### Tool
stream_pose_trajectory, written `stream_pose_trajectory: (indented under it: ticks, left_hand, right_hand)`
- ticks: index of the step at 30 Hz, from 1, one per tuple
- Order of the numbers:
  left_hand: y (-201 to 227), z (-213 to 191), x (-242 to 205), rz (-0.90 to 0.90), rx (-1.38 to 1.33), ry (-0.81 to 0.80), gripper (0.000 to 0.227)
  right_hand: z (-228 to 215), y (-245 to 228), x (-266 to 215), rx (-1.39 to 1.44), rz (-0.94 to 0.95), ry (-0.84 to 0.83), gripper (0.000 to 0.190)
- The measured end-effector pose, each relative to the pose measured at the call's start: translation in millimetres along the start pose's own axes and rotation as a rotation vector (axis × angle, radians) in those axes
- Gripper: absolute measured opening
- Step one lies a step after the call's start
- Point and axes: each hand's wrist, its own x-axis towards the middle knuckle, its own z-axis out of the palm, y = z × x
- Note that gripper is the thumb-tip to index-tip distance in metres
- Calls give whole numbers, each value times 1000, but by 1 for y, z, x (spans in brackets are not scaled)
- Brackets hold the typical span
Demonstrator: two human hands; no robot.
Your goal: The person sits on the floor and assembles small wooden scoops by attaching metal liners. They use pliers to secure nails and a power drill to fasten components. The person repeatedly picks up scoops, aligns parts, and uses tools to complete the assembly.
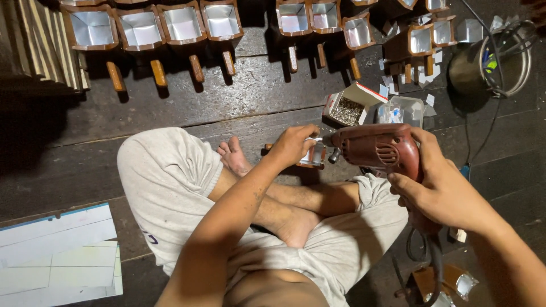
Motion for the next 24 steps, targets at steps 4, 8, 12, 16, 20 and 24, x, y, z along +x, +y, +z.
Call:
stream_pose_trajectory:
  ticks: [4, 8, 12, 16, 20, 24]
  left_hand:
    - [0, 1, -1, -49, -6, -26, 22]
    - [3, -1, 0, -26, 25, -16, 26]
    - [7, -3, 1, -34, 7, -22, 23]
    - [0, 2, 0, -26, 22, -7, 25]
    - [2, 1, 1, -54, 21, -28, 25]
    - [4, 0, 1, -55, 14, -33, 24]
  right_hand:
    - [-1, -15, 0, -12, 27, -48, 80]
    - [2, -19, 2, -38, 31, -46, 80]
    - [-1, -29, 0, -2, 114, -85, 78]
    - [1, -27, 0, -41, 72, -63, 79]
    - [2, -26, 2, -35, 50, -62, 80]
    - [3, -35, 0, -28, 89, -66, 78]
